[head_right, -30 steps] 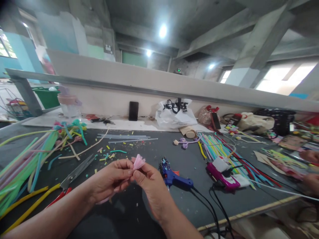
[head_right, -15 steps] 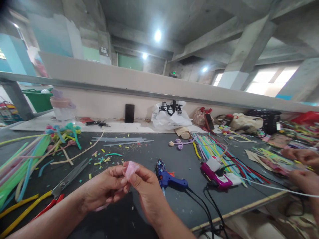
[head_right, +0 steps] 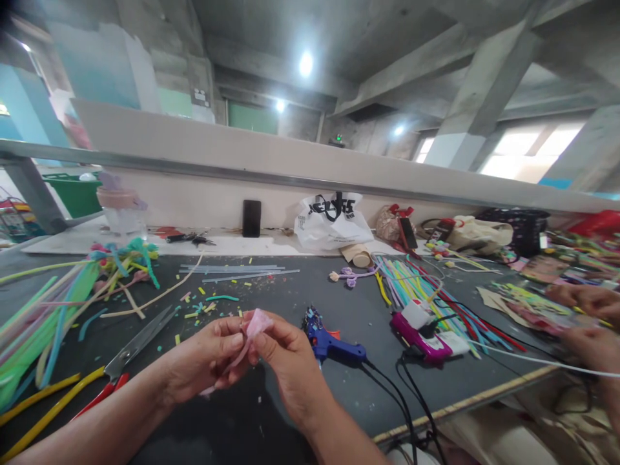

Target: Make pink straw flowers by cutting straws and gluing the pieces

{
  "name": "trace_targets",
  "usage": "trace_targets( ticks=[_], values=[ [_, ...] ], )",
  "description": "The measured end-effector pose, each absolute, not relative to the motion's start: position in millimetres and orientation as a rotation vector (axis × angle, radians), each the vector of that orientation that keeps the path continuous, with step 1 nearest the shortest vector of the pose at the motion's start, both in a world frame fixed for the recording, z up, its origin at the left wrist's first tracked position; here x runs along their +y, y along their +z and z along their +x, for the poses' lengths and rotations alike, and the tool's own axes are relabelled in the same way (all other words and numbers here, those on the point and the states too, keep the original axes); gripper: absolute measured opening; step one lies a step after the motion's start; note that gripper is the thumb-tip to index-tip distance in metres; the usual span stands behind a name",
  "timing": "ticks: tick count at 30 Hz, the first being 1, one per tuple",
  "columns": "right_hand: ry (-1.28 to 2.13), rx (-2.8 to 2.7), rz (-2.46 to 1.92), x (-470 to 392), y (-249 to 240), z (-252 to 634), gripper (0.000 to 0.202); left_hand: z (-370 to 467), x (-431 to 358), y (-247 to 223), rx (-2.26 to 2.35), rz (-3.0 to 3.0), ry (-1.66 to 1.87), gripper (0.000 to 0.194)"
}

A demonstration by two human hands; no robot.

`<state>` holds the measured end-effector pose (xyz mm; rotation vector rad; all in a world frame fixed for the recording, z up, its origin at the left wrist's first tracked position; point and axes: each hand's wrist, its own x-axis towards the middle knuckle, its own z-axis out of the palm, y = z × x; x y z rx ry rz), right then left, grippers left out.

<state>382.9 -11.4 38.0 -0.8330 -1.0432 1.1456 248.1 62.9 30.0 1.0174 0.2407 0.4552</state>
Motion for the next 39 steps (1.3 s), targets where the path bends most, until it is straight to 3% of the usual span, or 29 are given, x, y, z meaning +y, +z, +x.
trace_targets(
  ticks=[5, 23, 29, 39],
  values=[
    [1.119, -1.083, -0.886, -13, 40, 381, 0.008, 249, 60, 34, 0.300, 1.055, 0.471, 0.024],
    [1.014, -1.108, -0.976, -9, 36, 384, 0.011, 250, 61, 30, 0.302, 1.042, 0.463, 0.029],
    [1.080, -1.113, -0.936, -8, 36, 385, 0.030, 248, 64, 32, 0.329, 1.065, 0.434, 0.030],
    [1.139, -1.146, -0.936, -6, 38, 393, 0.039, 251, 63, 34, 0.387, 1.057, 0.581, 0.022]
  ],
)
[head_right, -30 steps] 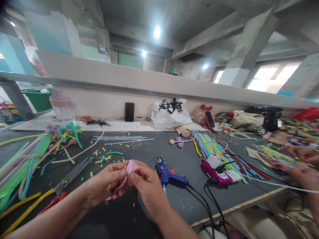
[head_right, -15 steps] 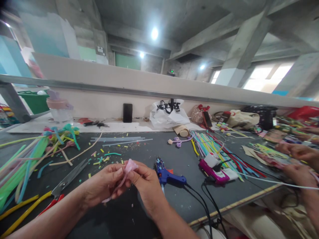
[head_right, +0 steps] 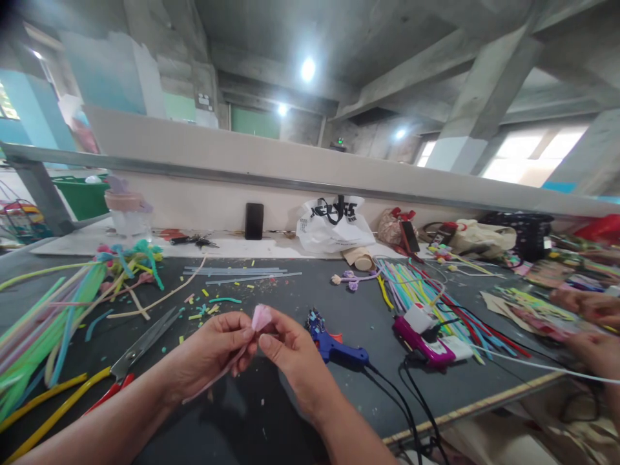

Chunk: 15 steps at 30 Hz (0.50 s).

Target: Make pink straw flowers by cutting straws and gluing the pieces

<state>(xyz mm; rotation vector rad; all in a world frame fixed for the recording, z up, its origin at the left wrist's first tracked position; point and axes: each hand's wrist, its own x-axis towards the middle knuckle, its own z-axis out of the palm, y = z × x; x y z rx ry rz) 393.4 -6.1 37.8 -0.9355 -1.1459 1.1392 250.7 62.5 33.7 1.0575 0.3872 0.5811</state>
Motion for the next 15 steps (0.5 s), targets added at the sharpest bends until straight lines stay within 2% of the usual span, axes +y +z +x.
trace_targets(
  ticks=[7, 15],
  values=[
    [0.973, -1.089, -1.052, -5, 33, 406, 0.034, 254, 58, 33, 0.447, 1.131, 0.644, 0.022],
    [0.826, -1.149, -1.163, -7, 45, 407, 0.038, 256, 60, 33, 0.578, 1.248, 0.682, 0.023]
  ],
)
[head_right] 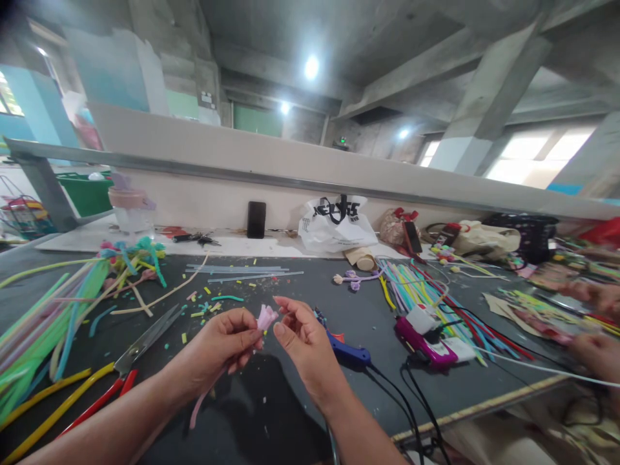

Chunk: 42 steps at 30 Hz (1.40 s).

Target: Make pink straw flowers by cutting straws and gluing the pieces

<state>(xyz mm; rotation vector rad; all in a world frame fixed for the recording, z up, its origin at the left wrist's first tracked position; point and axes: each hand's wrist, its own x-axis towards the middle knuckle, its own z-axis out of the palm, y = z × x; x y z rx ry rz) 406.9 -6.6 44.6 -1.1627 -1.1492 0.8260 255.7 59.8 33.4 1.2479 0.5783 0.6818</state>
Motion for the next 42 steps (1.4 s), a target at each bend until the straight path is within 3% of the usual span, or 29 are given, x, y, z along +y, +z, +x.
trace_targets(
  ticks=[11, 17, 28, 42],
  values=[
    [0.877, -1.233, -1.067, -7, 41, 406, 0.040, 258, 61, 31, 0.602, 1.317, 0.764, 0.019],
    [0.664, -1.453, -1.112, -12, 44, 404, 0.044, 258, 61, 28, 0.579, 1.389, 0.837, 0.013],
    [0.309, -1.624, -1.155, -17, 48, 398, 0.011, 255, 57, 27, 0.613, 1.803, 0.943, 0.008],
    [0.306, -1.598, -1.141, -9, 39, 396, 0.014, 257, 60, 27, 0.596, 1.732, 0.885, 0.006]
  ],
)
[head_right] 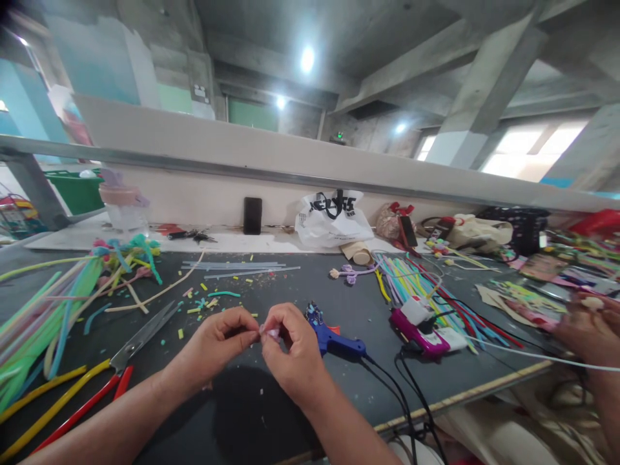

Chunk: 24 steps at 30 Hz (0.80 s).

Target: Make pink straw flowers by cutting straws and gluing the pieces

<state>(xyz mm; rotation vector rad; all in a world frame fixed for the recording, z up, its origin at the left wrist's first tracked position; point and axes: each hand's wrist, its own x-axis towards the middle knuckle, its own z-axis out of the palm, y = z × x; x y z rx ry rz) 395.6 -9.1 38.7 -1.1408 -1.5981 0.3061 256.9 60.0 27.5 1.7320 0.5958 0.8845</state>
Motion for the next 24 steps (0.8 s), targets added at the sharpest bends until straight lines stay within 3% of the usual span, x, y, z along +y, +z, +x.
trace_targets(
  ticks=[8, 24],
  values=[
    [0.341, -1.628, -1.142, -7, 37, 400, 0.015, 253, 60, 38, 0.504, 1.532, 0.774, 0.019],
    [0.444, -1.500, -1.225, -7, 40, 391, 0.011, 255, 62, 24, 0.514, 1.641, 0.808, 0.009]
  ],
)
